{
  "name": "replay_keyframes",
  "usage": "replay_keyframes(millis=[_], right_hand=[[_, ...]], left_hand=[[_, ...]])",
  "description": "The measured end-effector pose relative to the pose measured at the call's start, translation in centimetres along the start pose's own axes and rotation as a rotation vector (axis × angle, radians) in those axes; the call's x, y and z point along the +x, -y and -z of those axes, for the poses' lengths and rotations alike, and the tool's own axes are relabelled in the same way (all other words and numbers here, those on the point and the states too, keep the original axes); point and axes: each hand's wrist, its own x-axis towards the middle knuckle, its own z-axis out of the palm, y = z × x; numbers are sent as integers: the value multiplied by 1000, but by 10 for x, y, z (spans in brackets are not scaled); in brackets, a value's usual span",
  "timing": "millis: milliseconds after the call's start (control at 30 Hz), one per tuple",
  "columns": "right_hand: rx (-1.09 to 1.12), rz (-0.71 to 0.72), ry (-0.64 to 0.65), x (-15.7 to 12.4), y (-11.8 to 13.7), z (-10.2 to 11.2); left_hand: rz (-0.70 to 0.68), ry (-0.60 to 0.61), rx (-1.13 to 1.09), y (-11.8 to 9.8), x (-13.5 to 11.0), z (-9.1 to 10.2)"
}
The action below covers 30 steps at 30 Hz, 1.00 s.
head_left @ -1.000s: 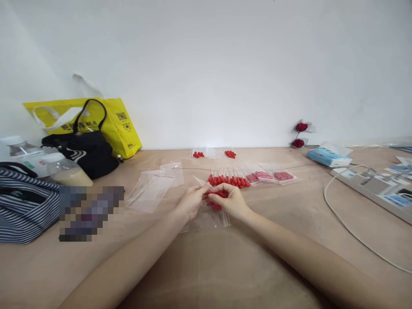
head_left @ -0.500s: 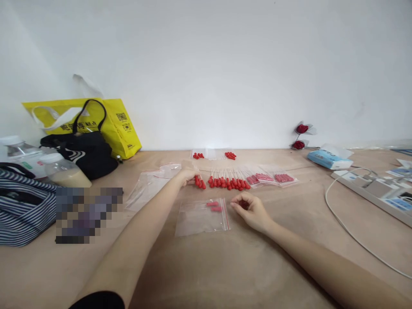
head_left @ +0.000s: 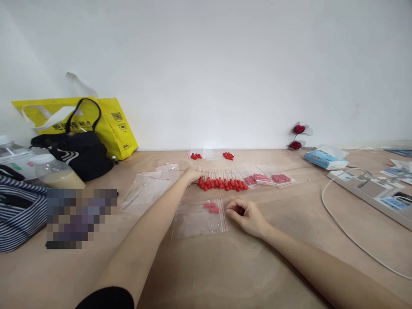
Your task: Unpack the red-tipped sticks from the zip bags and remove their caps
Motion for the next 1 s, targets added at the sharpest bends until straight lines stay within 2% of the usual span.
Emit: replay_keyframes(millis=[133, 300, 800, 1000], right_hand=[[-2, 3, 28, 0, 2, 1], [1, 2, 71, 0, 2, 1], [16, 28, 98, 4, 2, -2], [-9, 14, 125, 9, 3, -5]], left_hand=[[35, -95, 206, 2, -1, 6], [41, -189, 363, -3, -9, 10], [26, -99, 472, -4, -24, 4], [-24, -143, 474, 3, -31, 11]])
